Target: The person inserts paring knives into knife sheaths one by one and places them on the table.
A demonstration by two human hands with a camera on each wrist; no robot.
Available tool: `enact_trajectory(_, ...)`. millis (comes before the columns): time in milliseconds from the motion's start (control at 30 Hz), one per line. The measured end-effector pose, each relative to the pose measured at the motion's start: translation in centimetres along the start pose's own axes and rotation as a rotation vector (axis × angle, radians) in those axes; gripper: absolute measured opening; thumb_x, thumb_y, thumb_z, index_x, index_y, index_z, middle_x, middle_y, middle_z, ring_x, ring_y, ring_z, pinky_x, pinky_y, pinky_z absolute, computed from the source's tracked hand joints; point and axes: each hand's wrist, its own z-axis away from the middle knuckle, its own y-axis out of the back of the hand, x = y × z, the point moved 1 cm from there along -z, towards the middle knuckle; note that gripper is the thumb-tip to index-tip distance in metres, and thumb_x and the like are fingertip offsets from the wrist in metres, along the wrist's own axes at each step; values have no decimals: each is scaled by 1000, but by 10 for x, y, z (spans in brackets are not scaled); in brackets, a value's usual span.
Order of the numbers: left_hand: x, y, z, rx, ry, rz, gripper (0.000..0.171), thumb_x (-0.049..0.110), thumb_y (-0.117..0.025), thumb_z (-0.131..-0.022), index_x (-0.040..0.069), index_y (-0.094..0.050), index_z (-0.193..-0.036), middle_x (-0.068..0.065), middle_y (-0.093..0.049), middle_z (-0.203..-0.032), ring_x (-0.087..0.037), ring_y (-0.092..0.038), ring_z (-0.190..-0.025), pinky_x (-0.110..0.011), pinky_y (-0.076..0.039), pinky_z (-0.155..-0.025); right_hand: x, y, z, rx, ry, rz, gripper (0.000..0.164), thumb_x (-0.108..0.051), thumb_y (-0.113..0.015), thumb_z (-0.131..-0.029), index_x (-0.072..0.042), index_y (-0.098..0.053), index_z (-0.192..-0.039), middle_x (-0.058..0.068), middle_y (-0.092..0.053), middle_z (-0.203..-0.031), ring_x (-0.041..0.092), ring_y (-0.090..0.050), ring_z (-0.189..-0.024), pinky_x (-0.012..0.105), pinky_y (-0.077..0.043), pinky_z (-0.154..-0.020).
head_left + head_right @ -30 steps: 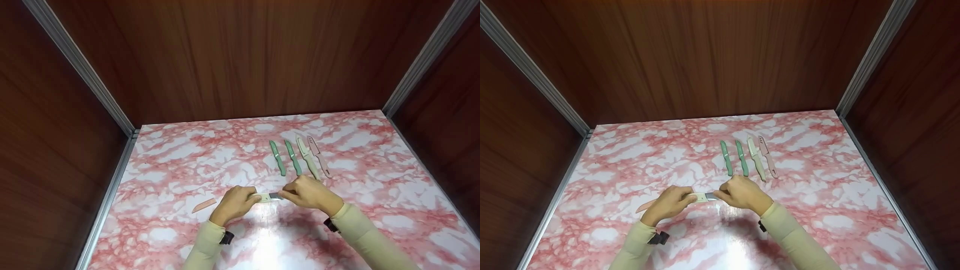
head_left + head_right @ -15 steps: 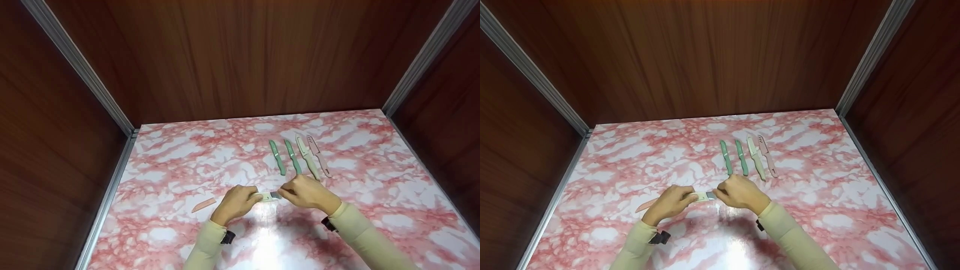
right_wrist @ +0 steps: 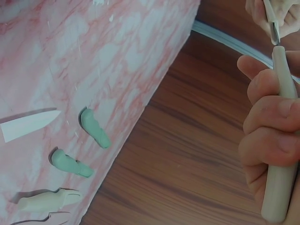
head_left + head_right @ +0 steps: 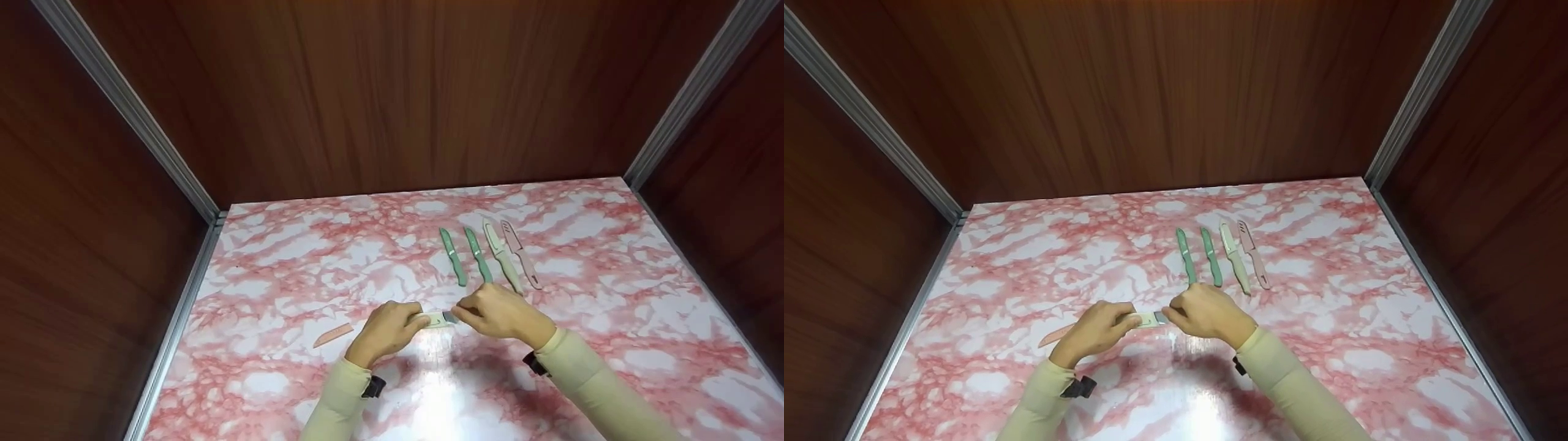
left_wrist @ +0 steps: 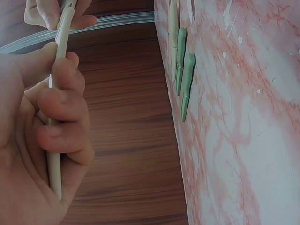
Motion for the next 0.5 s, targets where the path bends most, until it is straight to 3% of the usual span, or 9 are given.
enact_trajectory(500,1,0,-2,11,7,-5,26,36,-48,-89,19,-49,-69,10,-35,-52,-3,-30,-44,-20,-29,-44,-2,0,-3,16,19,19,39,-22,-52,-88,-23,-38,-51,-17,-22,-46,-6,-16,-39,15,-19,-34)
